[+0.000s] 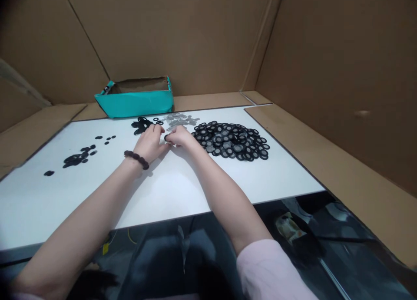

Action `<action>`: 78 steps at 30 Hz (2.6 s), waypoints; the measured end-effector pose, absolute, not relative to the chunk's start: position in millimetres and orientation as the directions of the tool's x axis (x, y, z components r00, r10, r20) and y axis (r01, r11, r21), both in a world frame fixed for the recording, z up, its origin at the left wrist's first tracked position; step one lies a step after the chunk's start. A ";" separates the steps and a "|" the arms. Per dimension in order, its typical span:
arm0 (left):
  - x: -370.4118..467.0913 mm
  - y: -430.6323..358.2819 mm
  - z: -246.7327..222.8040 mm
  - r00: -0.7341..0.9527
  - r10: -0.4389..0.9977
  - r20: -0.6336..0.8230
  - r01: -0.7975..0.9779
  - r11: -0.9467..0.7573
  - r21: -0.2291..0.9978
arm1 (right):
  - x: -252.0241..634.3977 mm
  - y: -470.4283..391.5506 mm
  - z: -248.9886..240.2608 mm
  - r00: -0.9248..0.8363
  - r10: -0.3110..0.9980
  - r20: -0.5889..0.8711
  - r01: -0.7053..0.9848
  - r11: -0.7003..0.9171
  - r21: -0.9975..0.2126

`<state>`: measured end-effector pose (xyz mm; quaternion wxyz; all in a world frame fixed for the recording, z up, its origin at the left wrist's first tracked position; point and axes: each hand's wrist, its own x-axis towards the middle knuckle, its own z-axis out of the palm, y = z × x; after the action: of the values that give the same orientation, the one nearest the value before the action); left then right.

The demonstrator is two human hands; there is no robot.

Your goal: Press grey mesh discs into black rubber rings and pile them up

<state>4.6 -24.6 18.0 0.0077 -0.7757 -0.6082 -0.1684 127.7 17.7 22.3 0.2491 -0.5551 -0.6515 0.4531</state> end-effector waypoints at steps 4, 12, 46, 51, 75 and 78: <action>6.5 -26.7 17.3 0.222 0.941 0.257 0.950 -0.268 0.162 | 128.3 17.4 21.7 -0.258 0.949 -0.180 0.495 -0.030 -0.868; -20.2 -10.2 11.5 0.162 0.884 0.438 0.961 -0.242 0.133 | 132.9 19.7 18.1 -0.108 0.993 0.050 0.692 0.111 -0.713; -7.7 3.4 -10.9 -0.047 0.889 0.455 0.832 -0.217 0.510 | 135.1 55.5 -4.2 -0.153 0.934 0.322 0.974 0.198 -0.113; -18.1 8.4 -11.3 -0.110 0.888 0.446 0.830 -0.165 0.533 | 127.8 75.1 2.1 -0.172 0.964 0.204 0.977 0.193 -0.087; -17.3 15.5 -14.0 -0.117 0.868 0.482 0.781 -0.220 0.585 | 124.1 84.8 -2.1 -0.036 0.963 0.267 0.868 0.163 -0.468; -17.3 17.6 -13.3 -0.168 0.876 0.452 0.715 -0.207 0.668 | 125.3 83.6 -1.4 0.005 0.958 0.288 0.802 0.168 -0.574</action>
<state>-17.3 17.6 -13.3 -0.0911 -0.6385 -0.6230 -0.4426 125.3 83.6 -1.4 0.3186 -0.6332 -0.6947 0.1224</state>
